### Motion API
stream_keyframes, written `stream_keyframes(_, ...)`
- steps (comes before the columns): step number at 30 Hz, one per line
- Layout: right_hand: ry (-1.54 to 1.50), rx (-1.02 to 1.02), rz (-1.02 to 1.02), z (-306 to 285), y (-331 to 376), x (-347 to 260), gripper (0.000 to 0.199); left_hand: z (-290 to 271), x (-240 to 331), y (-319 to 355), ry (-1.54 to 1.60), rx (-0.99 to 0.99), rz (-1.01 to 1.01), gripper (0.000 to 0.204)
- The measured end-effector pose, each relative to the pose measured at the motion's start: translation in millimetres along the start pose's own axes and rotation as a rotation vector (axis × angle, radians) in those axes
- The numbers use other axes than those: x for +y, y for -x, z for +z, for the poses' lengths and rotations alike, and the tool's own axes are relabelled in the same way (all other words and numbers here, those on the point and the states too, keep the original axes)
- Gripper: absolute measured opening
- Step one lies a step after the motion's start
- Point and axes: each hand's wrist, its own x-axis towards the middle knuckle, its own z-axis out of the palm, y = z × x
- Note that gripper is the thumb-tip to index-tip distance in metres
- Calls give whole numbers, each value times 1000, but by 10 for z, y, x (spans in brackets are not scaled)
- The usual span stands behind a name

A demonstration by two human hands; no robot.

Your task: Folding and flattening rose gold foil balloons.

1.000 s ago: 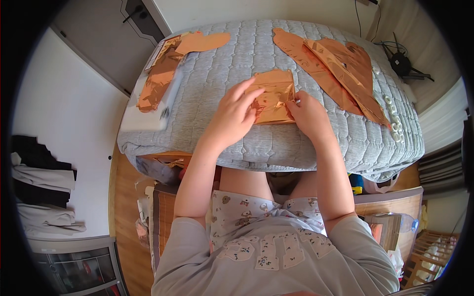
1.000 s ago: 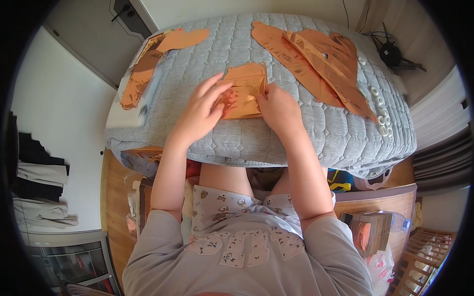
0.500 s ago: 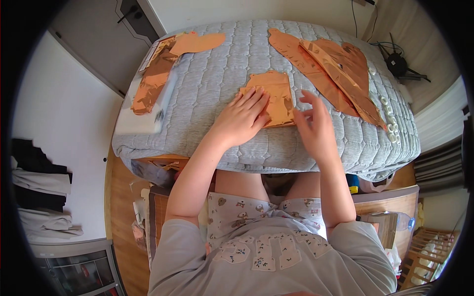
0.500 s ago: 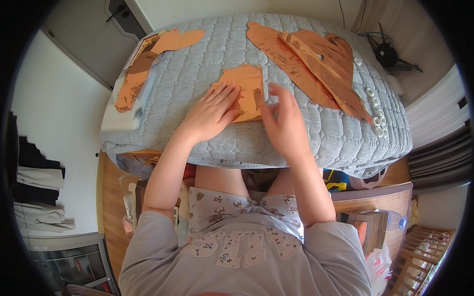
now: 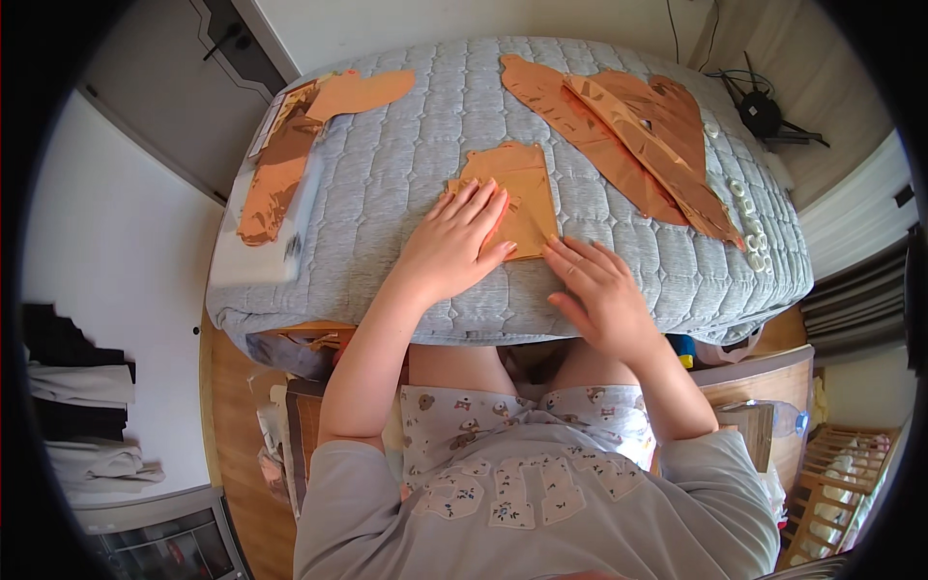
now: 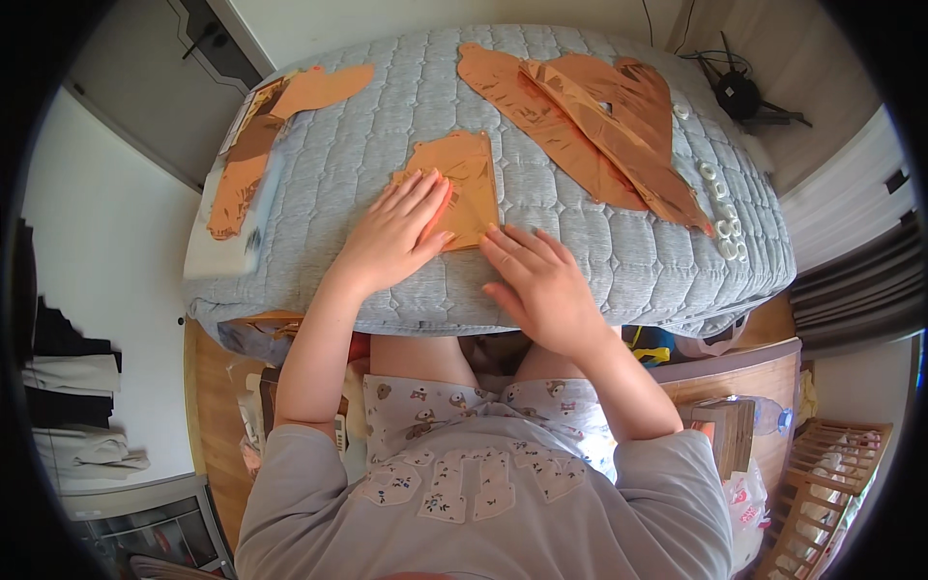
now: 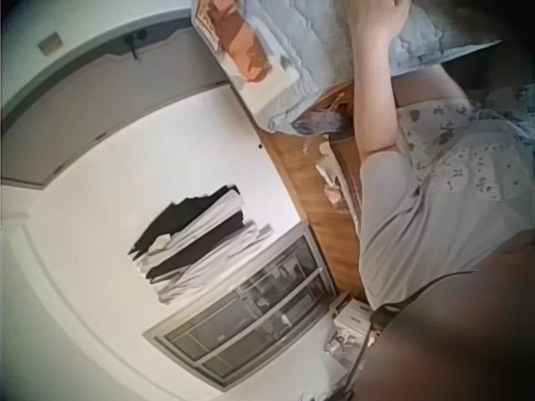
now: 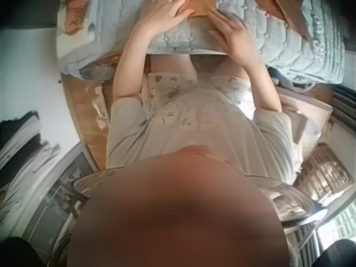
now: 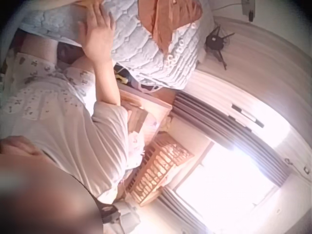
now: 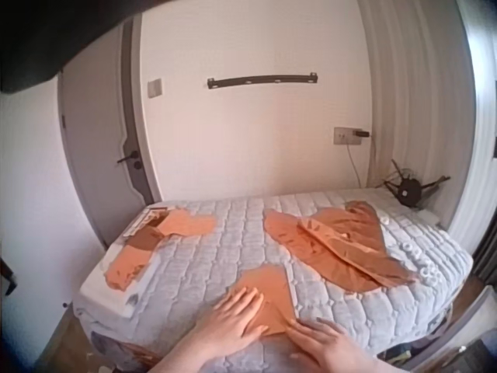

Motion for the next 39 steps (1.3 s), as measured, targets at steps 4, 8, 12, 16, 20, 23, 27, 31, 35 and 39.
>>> stream_keyframes(4,-289,13,24,-190,-344,312,51,-4,20,-11,7,-17,-16,72)
stream_keyframes(8,-74,-90,-74,-240,-834,599,59,9,27,-18,2,-22,-21,71)
stream_keyframes(12,4,-252,-94,-78,-936,801,81,0,34,-39,17,-17,-9,70)
stream_keyframes(16,9,-319,-62,-69,-924,782,95,-2,4,-7,25,-7,-11,70)
stream_keyframes(20,-4,-312,-50,-41,-891,793,101,-33,1,-22,16,-49,-31,69)
stream_keyframes(23,11,-316,-47,-35,-894,780,101,-51,-59,-16,68,-73,-47,70)
stream_keyframes(27,6,-313,-47,-36,-883,793,103,-205,-220,-48,328,-165,-65,74)
stream_keyframes(31,1,-315,-28,-40,-871,799,104,-465,-452,-145,319,-379,30,88)
stream_keyframes(35,0,-315,-19,-30,-876,801,104,-592,-577,-190,312,-495,80,100)
stream_keyframes(39,3,-330,-2,-43,-878,812,107,-614,-572,-214,312,-526,70,105)
